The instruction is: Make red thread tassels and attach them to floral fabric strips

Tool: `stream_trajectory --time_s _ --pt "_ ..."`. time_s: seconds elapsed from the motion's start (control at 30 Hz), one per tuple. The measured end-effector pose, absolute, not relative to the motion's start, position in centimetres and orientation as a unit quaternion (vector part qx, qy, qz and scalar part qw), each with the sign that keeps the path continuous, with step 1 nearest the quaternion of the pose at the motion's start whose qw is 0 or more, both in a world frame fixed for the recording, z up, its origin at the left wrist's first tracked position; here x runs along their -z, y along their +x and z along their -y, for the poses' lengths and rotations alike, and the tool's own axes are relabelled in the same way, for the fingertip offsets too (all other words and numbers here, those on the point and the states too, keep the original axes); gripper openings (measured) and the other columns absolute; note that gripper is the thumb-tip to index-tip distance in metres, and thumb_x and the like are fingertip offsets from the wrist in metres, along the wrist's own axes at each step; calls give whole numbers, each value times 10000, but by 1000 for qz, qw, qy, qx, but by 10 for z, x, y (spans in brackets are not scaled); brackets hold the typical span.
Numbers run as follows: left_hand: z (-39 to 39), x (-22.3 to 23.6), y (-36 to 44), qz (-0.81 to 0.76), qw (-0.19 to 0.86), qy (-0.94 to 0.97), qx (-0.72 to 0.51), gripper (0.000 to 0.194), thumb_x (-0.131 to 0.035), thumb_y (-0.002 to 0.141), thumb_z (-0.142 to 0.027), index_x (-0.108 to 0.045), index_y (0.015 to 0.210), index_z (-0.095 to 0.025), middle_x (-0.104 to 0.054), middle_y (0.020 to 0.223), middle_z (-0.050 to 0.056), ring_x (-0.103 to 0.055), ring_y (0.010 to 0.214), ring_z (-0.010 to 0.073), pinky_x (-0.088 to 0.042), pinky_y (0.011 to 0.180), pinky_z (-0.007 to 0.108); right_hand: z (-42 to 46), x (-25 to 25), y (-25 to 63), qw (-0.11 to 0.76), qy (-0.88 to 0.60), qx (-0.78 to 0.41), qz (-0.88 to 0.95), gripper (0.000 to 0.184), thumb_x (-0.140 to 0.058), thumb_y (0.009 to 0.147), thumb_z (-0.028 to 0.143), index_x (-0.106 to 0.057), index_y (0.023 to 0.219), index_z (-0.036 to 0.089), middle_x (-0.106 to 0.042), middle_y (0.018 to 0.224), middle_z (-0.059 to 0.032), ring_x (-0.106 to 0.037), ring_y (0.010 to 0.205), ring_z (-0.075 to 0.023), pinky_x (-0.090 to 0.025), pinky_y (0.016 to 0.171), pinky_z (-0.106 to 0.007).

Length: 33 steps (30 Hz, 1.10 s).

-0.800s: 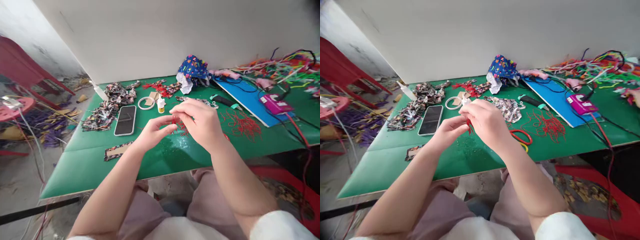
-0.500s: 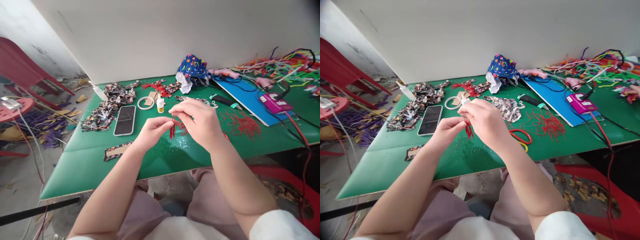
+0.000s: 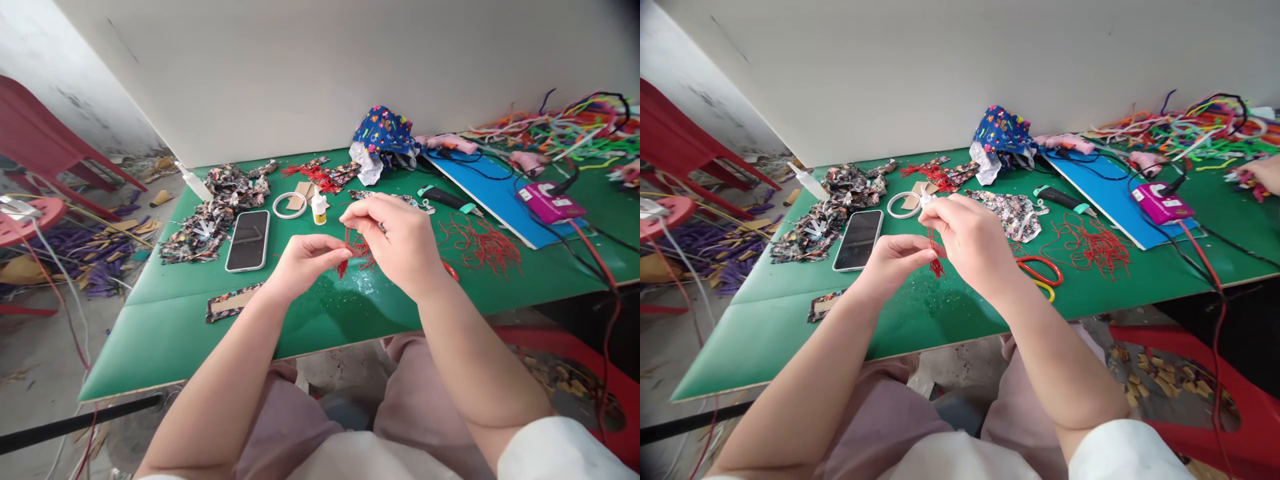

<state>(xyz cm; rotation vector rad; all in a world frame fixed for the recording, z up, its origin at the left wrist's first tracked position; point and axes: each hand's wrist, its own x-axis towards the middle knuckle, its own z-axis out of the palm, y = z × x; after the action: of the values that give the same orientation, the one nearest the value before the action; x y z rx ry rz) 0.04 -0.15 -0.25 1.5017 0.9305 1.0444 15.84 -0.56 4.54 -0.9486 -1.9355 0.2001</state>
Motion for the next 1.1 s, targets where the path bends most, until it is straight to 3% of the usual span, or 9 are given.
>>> stream_trajectory --time_s 0.2,0.53,0.87,1.1 --pt "1 3 1 -410 485 647 -422 198 -669 699 -347 -696 759 -160 -693 732 25 -616 661 133 -487 617 232 2 -42 158 464 -396 -88 788 139 -480 823 127 -591 772 193 -634 768 1 -572 757 -126 -424 706 -262" --pt "2 6 3 -406 561 600 -402 277 -690 677 -328 -692 888 -150 -706 805 52 -660 737 185 -522 654 268 -2 -39 160 475 -396 -122 777 141 -481 823 121 -596 778 188 -636 790 1 -573 772 -123 -440 702 -261" --pt "1 7 3 -408 526 647 -371 247 -605 756 -377 -676 795 -144 -680 720 31 -555 608 111 -453 581 229 -8 -29 156 511 -329 -513 607 127 -549 803 322 -545 814 196 -570 803 20 -615 676 -92 -536 675 -277" --pt "0 11 2 -383 521 678 -351 278 -555 788 -410 -645 801 -146 -639 746 27 -546 674 127 -445 646 251 -10 -31 156 502 -323 -590 544 173 -627 743 324 -548 789 177 -554 705 32 -576 591 -72 -524 598 -233"
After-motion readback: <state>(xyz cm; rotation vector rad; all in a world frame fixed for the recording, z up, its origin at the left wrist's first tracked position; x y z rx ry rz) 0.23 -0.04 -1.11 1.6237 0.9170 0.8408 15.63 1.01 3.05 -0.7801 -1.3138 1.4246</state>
